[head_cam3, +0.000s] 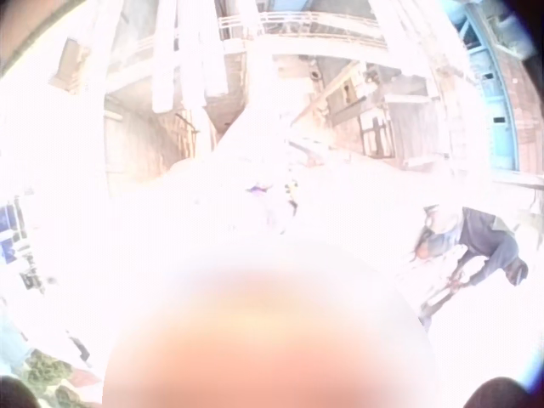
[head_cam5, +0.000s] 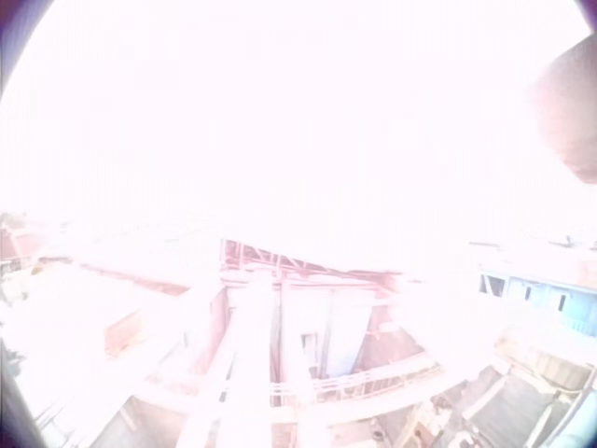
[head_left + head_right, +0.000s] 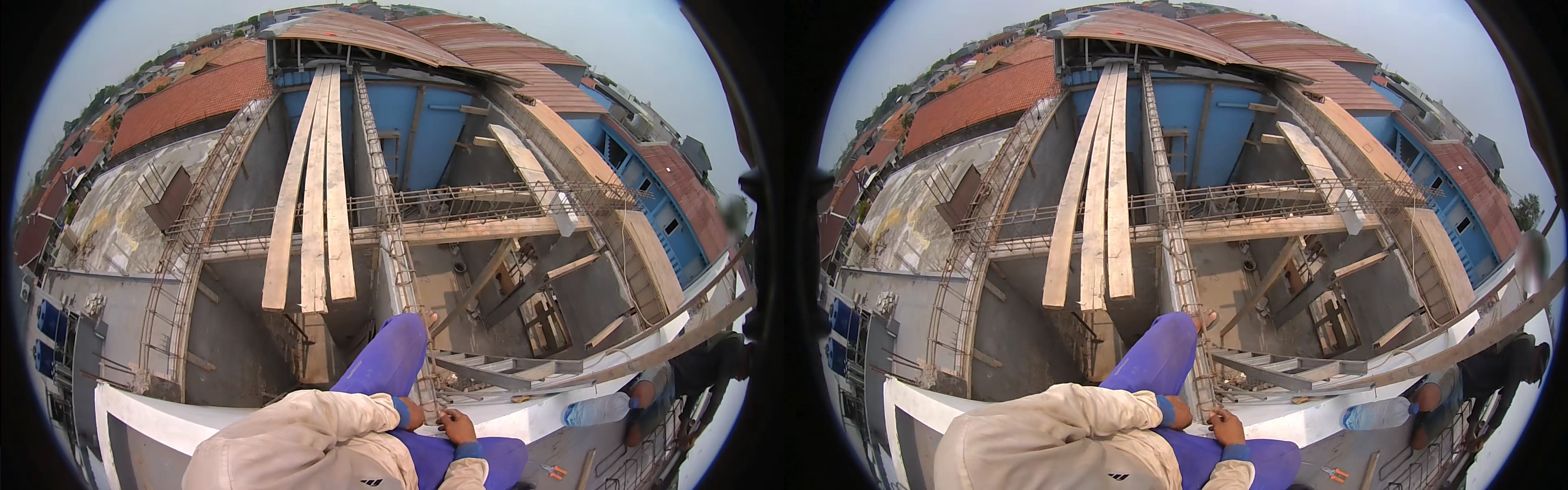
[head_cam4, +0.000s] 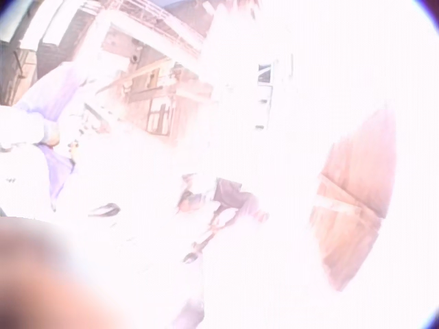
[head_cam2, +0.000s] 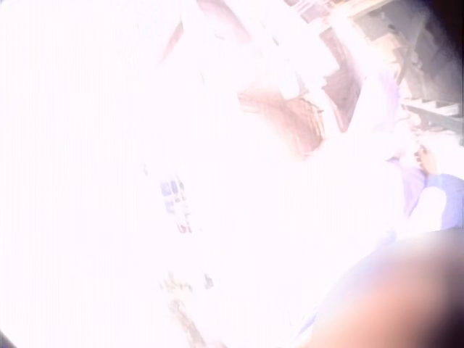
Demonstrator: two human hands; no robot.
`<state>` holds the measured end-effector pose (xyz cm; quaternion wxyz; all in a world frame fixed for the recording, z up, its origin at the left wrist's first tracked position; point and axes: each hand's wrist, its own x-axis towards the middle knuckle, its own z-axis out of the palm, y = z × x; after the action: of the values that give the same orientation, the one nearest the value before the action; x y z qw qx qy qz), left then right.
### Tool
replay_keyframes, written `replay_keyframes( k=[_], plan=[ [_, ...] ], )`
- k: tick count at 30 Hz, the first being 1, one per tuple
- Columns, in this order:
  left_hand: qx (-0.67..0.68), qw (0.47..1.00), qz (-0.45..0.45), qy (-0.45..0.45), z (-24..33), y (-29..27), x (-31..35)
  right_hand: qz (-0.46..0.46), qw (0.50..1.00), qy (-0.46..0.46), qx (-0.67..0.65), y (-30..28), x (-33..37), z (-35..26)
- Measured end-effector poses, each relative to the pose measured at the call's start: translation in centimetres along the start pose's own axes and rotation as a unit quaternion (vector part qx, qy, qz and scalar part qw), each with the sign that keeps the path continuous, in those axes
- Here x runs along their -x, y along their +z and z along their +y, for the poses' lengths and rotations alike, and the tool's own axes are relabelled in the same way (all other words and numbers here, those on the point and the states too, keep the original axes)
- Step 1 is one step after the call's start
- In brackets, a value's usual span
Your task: The person ties metal rebar rods together on a roof structure using wire and pliers. They repeatedly wrap wire around rebar intersections and twist it tight to secure the framework.
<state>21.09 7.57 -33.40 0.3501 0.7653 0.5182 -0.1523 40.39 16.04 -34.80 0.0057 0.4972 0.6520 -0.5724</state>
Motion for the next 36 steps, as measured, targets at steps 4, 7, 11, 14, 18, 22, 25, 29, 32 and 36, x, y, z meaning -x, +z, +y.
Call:
replay_keyframes(
  k=[4, 7, 11, 14, 18, 22, 25, 29, 32, 36],
  plan=[
    [0.047, 0.999, 0.000, 0.003, 0.4, -0.6, 0.1, 0.030, 0.998, -0.043, -0.031, -0.5, 0.7, -1.6],
    [0.073, 0.996, 0.047, 0.022, 0.3, -1.0, 0.4, 0.103, 0.983, -0.092, -0.125, -2.3, 3.1, -4.0],
    [0.130, 0.990, 0.042, 0.023, 0.0, -1.7, 0.3, 0.277, 0.918, -0.128, -0.254, -7.2, 9.8, -4.2],
    [0.095, 0.995, -0.003, 0.019, 0.0, -2.2, 0.0, 0.449, 0.825, -0.159, -0.304, -9.9, 14.5, 0.4],
    [0.065, 0.997, -0.041, -0.001, 0.2, -2.4, -0.8, 0.625, 0.698, 0.045, -0.346, -7.4, 18.4, 11.4],
    [0.066, 0.997, -0.044, 0.001, 0.5, -2.2, -1.6, 0.518, 0.731, 0.195, -0.399, 3.0, 20.7, 19.8],
    [0.068, 0.996, -0.053, 0.012, 1.1, -1.8, -1.9, 0.430, 0.731, 0.282, -0.449, 9.9, 20.9, 21.2],
    [0.062, 0.997, -0.044, 0.032, 1.8, -1.4, -2.1, 0.393, 0.726, 0.311, -0.472, 13.2, 21.9, 19.8],
    [0.081, 0.995, -0.018, 0.052, 1.9, -1.6, -2.0, 0.397, 0.727, 0.302, -0.472, 13.6, 24.1, 19.1],
    [0.173, 0.982, 0.007, 0.073, 1.7, -2.0, -1.9, 0.411, 0.726, 0.300, -0.462, 14.2, 27.6, 19.5]
  ],
)
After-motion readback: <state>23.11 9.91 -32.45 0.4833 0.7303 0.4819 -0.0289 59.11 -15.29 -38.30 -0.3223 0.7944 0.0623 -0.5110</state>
